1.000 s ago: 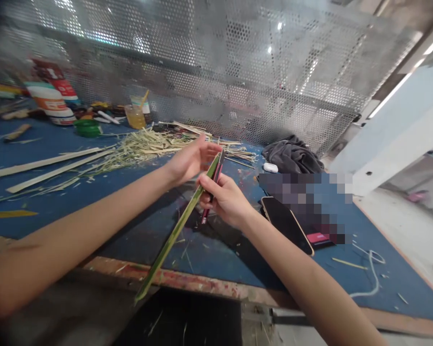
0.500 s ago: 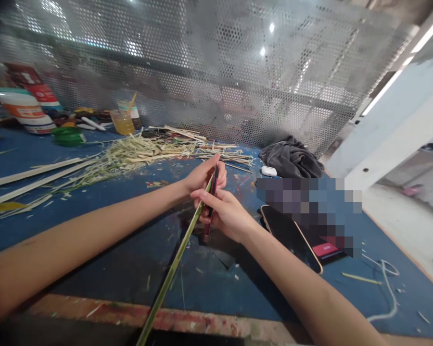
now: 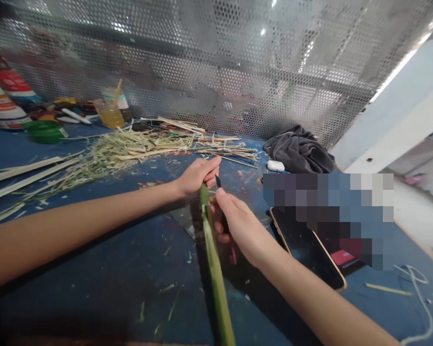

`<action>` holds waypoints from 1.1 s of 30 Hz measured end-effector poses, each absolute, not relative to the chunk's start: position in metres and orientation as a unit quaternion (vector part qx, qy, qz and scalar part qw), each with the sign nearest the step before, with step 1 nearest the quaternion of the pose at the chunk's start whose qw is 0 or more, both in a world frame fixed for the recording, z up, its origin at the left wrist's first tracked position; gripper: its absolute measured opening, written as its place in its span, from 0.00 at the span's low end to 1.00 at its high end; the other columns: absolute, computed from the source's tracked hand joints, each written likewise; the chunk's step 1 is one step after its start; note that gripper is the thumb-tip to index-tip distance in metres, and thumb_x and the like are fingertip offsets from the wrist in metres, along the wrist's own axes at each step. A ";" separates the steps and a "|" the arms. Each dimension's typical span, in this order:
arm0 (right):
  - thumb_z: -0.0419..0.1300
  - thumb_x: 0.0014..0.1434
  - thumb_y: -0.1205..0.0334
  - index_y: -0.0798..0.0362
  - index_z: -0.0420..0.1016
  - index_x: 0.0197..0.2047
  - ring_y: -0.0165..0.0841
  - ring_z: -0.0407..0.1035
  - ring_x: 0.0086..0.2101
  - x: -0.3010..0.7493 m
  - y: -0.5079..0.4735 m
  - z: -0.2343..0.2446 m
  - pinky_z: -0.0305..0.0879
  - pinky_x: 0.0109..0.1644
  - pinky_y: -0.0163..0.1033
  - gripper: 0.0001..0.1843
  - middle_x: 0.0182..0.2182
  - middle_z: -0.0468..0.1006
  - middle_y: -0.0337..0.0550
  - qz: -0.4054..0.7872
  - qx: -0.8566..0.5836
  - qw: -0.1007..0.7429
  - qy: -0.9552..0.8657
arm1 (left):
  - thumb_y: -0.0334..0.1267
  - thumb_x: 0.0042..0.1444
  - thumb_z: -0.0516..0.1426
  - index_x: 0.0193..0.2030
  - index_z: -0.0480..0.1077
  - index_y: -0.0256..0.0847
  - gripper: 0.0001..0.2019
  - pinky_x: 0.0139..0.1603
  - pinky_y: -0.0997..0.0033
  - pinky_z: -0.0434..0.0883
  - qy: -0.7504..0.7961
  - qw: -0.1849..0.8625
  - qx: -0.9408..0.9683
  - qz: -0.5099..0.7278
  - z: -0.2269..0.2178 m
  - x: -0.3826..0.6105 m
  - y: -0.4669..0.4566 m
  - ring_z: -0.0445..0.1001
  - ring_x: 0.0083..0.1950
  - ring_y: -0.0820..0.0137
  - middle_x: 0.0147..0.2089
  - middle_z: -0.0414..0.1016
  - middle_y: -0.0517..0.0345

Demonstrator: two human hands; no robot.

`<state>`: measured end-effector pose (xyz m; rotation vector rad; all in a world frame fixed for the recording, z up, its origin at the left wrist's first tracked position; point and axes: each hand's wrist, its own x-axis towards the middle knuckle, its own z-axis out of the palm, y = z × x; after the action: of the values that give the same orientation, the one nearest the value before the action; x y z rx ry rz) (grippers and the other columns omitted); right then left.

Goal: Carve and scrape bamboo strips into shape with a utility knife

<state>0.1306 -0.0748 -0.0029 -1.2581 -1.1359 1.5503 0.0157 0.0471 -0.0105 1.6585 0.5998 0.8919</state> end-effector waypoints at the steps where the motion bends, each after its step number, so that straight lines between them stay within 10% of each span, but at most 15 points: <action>1: 0.48 0.60 0.39 0.51 0.66 0.37 0.24 0.51 0.19 0.135 -0.076 -0.001 0.44 0.20 0.31 0.22 0.24 0.61 0.32 0.572 -0.520 0.397 -0.494 | 0.56 0.59 0.48 0.12 0.51 0.41 0.29 0.23 0.73 0.53 0.261 0.514 0.722 0.384 -0.010 0.013 0.050 0.52 0.16 0.79 0.12 0.51 0.66; 11: 0.41 0.68 0.58 0.50 0.62 0.34 0.29 0.62 0.24 0.151 -0.102 -0.002 0.52 0.27 0.35 0.14 0.24 0.68 0.35 0.221 -0.504 0.112 -0.827 | 0.47 0.60 0.47 0.15 0.61 0.39 0.24 0.29 0.70 0.50 0.116 0.235 0.944 0.198 -0.022 -0.005 0.065 0.60 0.23 0.73 0.20 0.64 0.58; 23: 0.43 0.68 0.60 0.50 0.64 0.39 0.27 0.64 0.24 0.161 -0.109 0.000 0.55 0.27 0.33 0.11 0.26 0.70 0.34 0.213 -0.513 0.149 -0.818 | 0.45 0.59 0.52 0.18 0.62 0.41 0.20 0.37 0.68 0.56 0.030 0.178 0.972 0.151 -0.024 -0.005 0.068 0.61 0.31 0.67 0.24 0.65 0.55; 33: 0.43 0.68 0.54 0.51 0.64 0.26 0.30 0.64 0.18 0.160 -0.102 -0.020 0.42 0.23 0.39 0.21 0.17 0.70 0.36 -0.058 -0.472 0.078 -0.876 | 0.43 0.63 0.48 0.54 0.67 0.42 0.16 0.55 0.59 0.61 0.195 0.052 0.970 0.138 -0.028 0.015 0.035 0.62 0.60 0.59 0.57 0.68 0.50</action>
<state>0.1604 -0.1016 -0.0197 -1.4149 -2.6233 -0.1750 0.0146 0.0347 -0.0277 2.9494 0.5931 0.4196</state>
